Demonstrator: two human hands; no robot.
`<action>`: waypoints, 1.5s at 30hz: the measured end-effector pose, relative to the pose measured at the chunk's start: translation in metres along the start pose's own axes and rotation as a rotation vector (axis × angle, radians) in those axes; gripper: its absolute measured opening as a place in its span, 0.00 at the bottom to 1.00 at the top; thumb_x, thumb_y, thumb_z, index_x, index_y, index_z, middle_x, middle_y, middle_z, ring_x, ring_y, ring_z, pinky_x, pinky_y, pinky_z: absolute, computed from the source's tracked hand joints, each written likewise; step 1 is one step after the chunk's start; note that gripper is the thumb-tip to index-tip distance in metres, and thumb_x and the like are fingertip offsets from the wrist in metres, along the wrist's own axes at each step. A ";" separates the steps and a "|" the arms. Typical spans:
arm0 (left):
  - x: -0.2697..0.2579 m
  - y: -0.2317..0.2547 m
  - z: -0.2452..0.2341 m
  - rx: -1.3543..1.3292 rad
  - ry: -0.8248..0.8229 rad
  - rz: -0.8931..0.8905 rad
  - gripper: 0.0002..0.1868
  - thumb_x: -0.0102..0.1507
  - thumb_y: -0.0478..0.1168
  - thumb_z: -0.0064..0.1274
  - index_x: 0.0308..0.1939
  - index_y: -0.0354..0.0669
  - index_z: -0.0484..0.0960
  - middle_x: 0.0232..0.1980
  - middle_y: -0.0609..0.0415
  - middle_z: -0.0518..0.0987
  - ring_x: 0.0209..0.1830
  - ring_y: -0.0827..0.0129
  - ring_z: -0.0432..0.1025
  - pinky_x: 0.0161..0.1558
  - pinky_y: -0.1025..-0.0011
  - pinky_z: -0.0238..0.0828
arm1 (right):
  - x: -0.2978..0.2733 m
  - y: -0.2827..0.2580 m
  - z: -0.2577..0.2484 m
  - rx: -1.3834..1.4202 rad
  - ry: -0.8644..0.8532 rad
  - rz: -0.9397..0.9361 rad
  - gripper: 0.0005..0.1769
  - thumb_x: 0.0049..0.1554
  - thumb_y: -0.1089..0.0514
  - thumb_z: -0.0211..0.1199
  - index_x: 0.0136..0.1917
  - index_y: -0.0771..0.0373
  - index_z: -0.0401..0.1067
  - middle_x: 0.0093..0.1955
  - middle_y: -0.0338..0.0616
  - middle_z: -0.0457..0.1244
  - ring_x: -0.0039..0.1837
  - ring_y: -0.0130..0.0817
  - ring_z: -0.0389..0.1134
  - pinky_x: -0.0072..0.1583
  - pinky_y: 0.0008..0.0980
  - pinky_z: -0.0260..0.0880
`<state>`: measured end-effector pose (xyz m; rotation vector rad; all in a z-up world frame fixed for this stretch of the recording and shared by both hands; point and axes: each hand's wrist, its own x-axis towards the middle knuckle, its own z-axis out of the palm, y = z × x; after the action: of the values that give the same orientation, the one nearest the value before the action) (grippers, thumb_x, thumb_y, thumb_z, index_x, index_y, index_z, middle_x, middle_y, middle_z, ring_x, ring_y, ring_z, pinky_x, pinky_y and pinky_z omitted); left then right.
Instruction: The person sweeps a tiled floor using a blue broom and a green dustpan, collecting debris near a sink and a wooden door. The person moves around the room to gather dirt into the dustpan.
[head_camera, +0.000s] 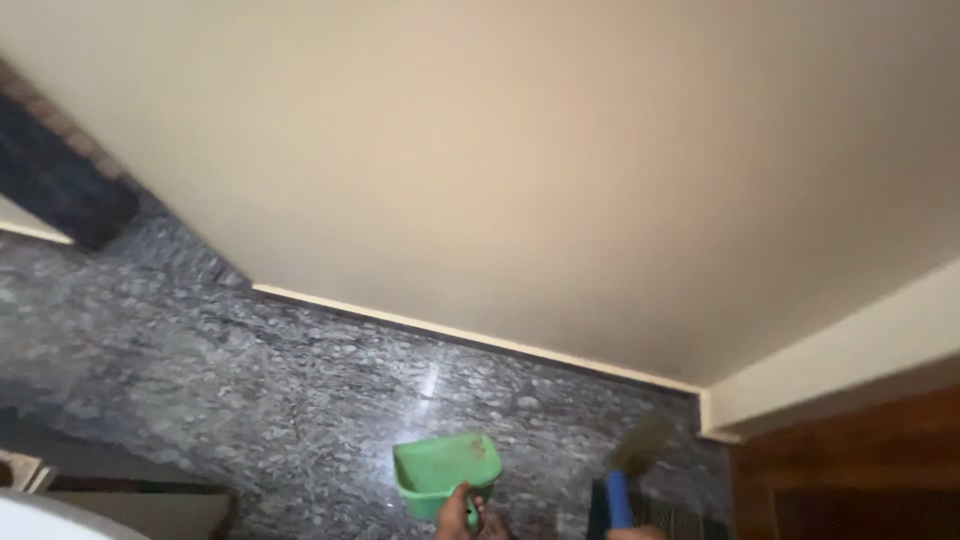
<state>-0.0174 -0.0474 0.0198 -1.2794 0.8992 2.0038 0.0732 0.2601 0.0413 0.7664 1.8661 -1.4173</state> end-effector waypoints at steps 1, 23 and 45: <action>-0.004 0.007 -0.002 -0.026 -0.010 0.014 0.14 0.65 0.50 0.53 0.42 0.44 0.76 0.25 0.48 0.75 0.20 0.60 0.68 0.23 0.63 0.68 | 0.011 -0.009 0.021 -0.036 -0.020 -0.008 0.12 0.54 0.56 0.68 0.47 0.66 0.73 0.35 0.47 0.67 0.36 0.38 0.70 0.43 0.37 0.73; -0.040 0.078 -0.077 -0.491 -0.062 0.246 0.17 0.65 0.53 0.56 0.39 0.43 0.77 0.27 0.52 0.76 0.22 0.63 0.69 0.24 0.65 0.67 | 0.102 -0.231 0.146 -0.247 -0.565 0.086 0.11 0.51 0.64 0.70 0.43 0.72 0.71 0.31 0.51 0.65 0.31 0.40 0.69 0.34 0.39 0.72; -0.022 -0.160 -0.001 -1.000 0.177 0.720 0.16 0.65 0.53 0.55 0.45 0.45 0.81 0.27 0.56 0.77 0.21 0.69 0.70 0.24 0.68 0.69 | 0.082 -0.129 0.014 -1.530 -1.339 -0.583 0.34 0.50 0.63 0.68 0.70 0.59 0.70 0.59 0.44 0.72 0.61 0.34 0.75 0.62 0.34 0.73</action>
<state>0.1138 0.0448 0.0038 -1.8251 0.4148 3.1708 -0.0752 0.2199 0.0484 -1.2362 1.3377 -0.1328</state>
